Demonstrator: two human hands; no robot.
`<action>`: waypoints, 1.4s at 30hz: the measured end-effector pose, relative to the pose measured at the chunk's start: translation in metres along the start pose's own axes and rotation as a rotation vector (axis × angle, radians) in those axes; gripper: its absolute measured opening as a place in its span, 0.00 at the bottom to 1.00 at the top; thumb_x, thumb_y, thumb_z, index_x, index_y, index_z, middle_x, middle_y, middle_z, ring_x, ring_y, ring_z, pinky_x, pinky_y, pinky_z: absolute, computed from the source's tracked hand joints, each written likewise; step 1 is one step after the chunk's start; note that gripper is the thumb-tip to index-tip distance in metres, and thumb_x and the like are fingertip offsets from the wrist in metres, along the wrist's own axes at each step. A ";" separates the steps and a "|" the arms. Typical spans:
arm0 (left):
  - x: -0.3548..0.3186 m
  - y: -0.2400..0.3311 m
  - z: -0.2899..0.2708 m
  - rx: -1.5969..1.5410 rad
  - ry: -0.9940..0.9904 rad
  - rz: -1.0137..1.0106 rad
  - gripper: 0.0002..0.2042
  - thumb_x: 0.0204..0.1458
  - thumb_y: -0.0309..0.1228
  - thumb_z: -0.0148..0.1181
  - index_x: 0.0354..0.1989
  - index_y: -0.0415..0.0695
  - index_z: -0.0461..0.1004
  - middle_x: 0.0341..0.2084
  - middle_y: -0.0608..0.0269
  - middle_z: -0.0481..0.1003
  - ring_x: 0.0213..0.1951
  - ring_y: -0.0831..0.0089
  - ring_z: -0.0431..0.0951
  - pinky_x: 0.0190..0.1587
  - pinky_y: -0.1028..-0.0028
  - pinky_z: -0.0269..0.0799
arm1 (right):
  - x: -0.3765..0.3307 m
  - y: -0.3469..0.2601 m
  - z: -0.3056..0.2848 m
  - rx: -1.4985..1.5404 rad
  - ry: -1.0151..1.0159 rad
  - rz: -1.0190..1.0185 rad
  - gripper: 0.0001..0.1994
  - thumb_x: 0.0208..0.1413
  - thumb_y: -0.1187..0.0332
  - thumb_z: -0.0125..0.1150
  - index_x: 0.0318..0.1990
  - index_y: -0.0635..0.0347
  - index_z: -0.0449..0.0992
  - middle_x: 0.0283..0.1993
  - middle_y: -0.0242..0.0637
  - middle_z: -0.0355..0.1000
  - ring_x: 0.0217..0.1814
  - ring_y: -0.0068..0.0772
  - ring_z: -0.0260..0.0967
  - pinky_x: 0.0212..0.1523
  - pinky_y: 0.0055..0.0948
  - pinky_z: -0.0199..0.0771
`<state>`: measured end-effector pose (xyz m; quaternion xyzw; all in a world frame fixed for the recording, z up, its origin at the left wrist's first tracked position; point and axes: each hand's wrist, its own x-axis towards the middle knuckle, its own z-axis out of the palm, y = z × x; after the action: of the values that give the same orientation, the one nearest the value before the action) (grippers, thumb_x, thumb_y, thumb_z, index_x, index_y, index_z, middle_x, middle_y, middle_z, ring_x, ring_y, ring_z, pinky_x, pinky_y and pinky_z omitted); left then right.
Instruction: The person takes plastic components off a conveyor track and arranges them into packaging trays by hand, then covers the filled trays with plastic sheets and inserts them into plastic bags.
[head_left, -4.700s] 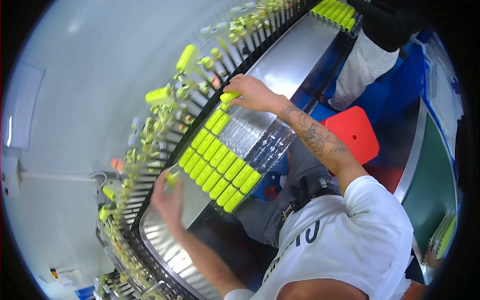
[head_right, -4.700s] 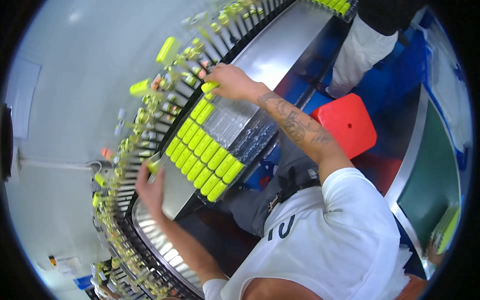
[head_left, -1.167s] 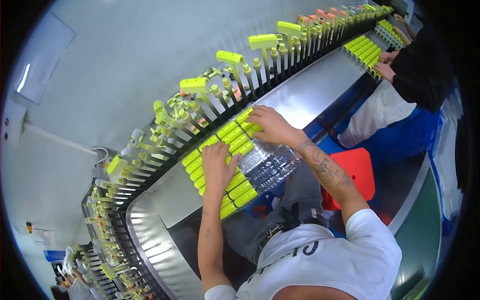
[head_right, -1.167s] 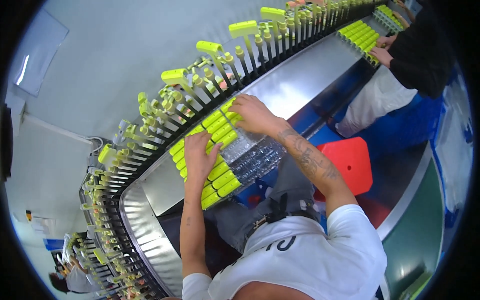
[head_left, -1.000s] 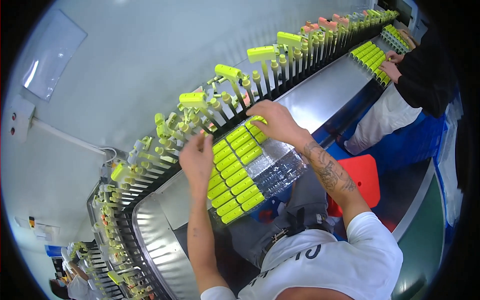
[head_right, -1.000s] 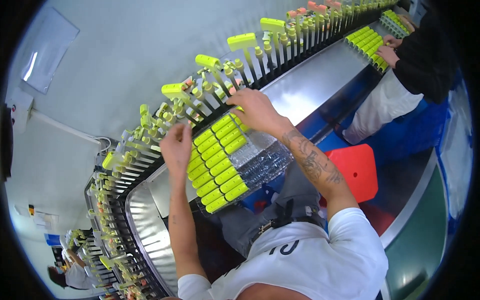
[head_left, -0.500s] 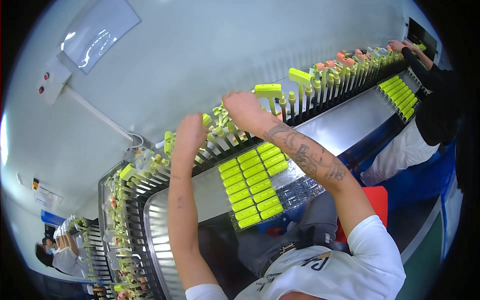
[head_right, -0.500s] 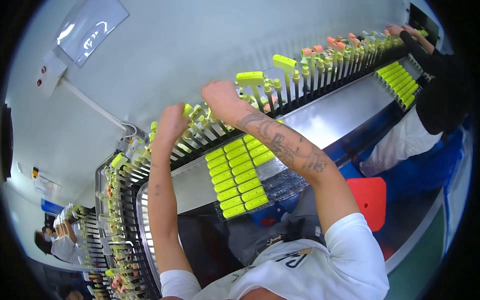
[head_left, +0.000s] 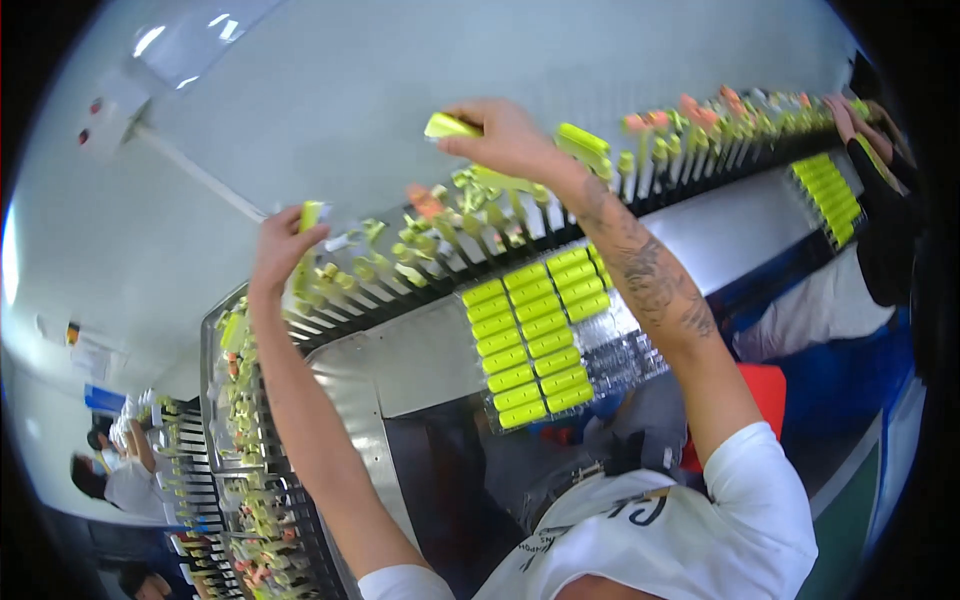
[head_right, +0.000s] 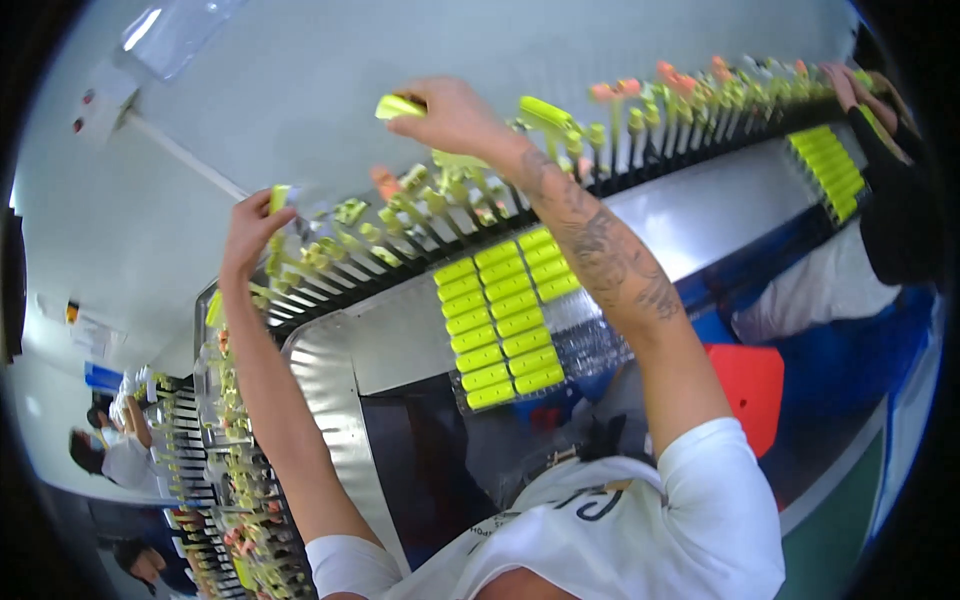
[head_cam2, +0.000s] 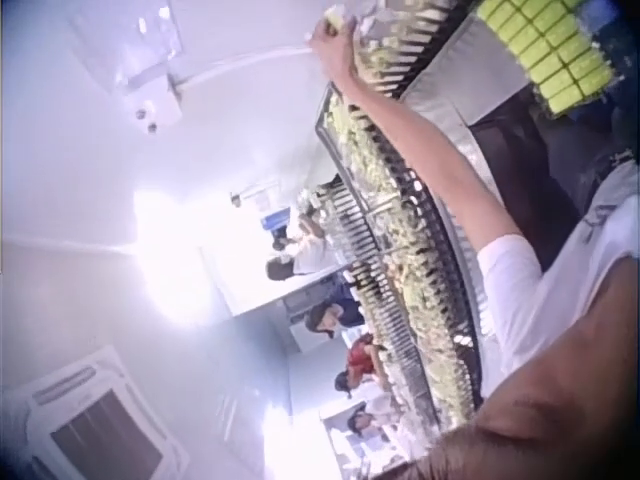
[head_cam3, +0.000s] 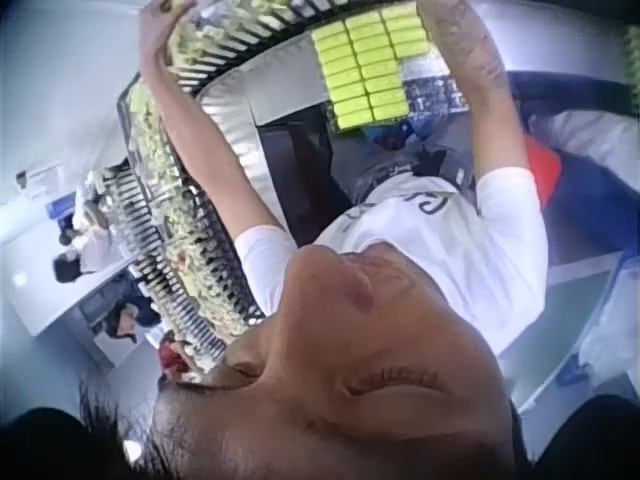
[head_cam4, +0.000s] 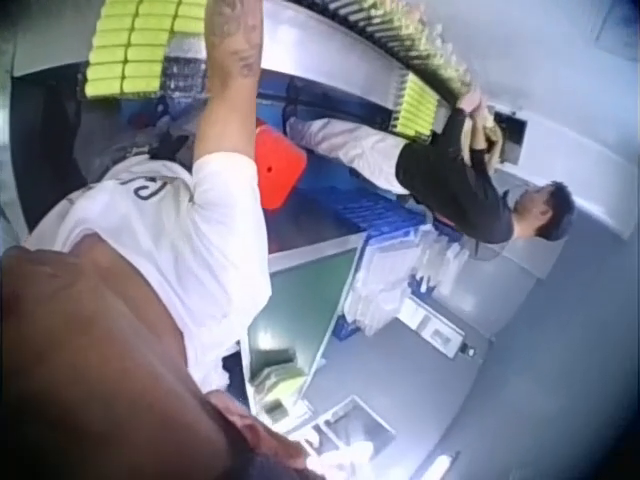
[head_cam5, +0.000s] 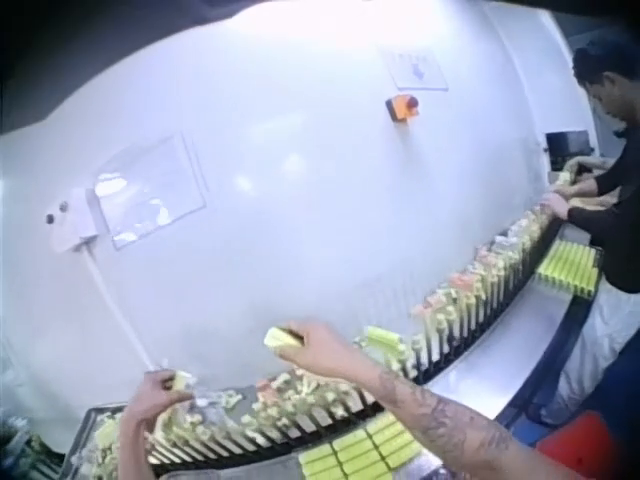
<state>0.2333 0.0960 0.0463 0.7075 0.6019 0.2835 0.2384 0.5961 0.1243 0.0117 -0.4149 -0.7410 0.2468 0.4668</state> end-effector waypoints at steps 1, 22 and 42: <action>-0.013 0.003 0.005 -0.005 0.015 0.030 0.16 0.52 0.26 0.70 0.47 0.31 0.79 0.35 0.63 0.82 0.35 0.78 0.77 0.39 0.75 0.73 | -0.015 0.000 -0.014 0.026 0.018 -0.037 0.22 0.58 0.62 0.71 0.56 0.65 0.78 0.45 0.39 0.81 0.45 0.27 0.78 0.50 0.30 0.77; -0.115 0.072 0.351 0.229 -0.125 0.599 0.20 0.47 0.35 0.74 0.48 0.40 0.80 0.52 0.49 0.78 0.59 0.48 0.74 0.61 0.57 0.69 | -0.245 0.126 -0.053 -0.492 -0.190 0.085 0.20 0.48 0.75 0.69 0.51 0.61 0.80 0.56 0.46 0.74 0.66 0.51 0.66 0.67 0.45 0.66; -0.089 0.084 0.241 0.004 0.292 0.359 0.07 0.54 0.26 0.68 0.40 0.38 0.82 0.36 0.54 0.83 0.39 0.59 0.85 0.46 0.68 0.78 | -0.202 0.073 -0.080 -0.420 0.313 0.162 0.12 0.56 0.65 0.67 0.48 0.55 0.82 0.46 0.39 0.79 0.49 0.47 0.77 0.49 0.42 0.77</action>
<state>0.4490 -0.0041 -0.0817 0.7551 0.4950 0.4197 0.0933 0.7404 -0.0088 -0.1063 -0.5938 -0.6591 0.0572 0.4580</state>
